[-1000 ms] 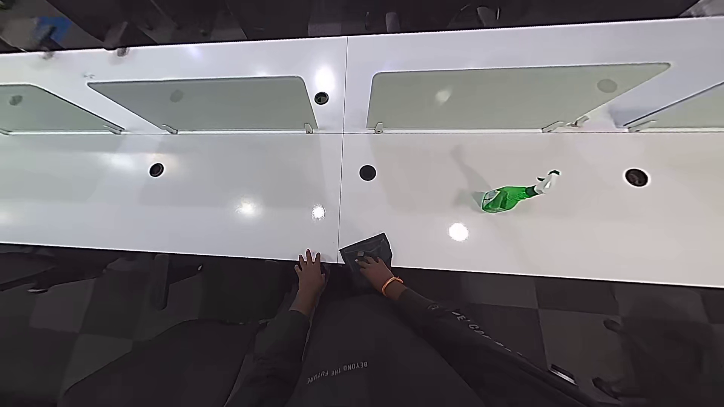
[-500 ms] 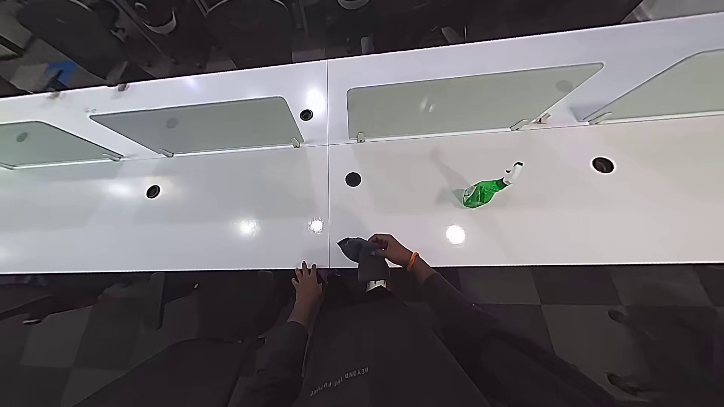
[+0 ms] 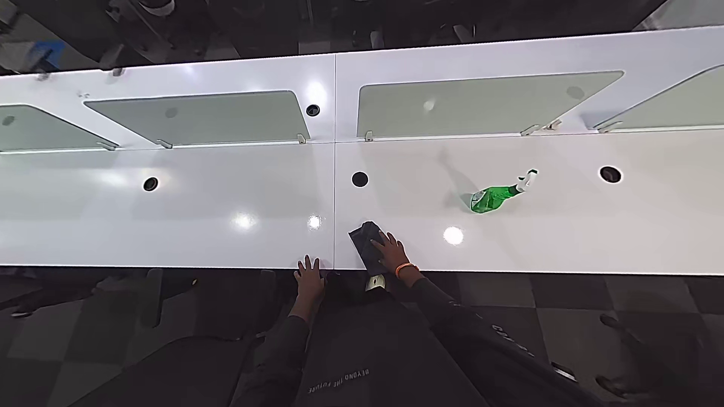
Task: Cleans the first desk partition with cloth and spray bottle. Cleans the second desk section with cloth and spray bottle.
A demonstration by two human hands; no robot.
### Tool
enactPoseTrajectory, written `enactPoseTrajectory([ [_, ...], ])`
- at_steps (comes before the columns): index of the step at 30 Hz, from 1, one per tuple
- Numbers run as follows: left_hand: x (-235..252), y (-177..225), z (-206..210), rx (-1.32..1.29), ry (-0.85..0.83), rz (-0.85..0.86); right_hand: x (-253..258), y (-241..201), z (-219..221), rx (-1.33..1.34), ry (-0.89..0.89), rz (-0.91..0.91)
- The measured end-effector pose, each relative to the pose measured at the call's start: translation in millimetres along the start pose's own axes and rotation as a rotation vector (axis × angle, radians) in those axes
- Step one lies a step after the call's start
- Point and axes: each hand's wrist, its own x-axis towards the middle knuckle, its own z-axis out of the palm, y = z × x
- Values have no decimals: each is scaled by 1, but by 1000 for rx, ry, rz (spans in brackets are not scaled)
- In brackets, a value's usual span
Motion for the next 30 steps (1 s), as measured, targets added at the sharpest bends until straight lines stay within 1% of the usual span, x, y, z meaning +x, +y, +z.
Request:
enactPoseTrajectory([
  [2, 4, 0, -6, -1, -1, 13, 6, -6, 6, -64, -34, -6],
  [5, 15, -1, -15, 15, -3, 24, 14, -18, 15, -144, -88, -79],
  [9, 35, -7, -18, -14, 28, 52, 12, -48, 25, -201, -123, -166],
  [11, 44, -7, -22, -21, 6, 59, 14, -65, 34, -220, -150, -187],
  [15, 62, -12, -24, -12, -9, 91, 25, -84, 40, -210, -158, -102],
  [18, 75, -18, -24, 7, -32, 131, 39, -88, 36, -203, -138, -35],
  [21, 82, -20, -28, 66, -53, 167, 69, -95, 20, -154, -97, 43],
  [23, 83, -22, -33, 99, -97, 187, 100, -101, 4, -119, -54, 85],
  [27, 89, -24, -48, 109, -188, 232, 176, -110, -54, -139, -5, 157],
  [30, 93, -26, -59, 114, -228, 245, 229, -115, -97, -135, 61, 170],
])
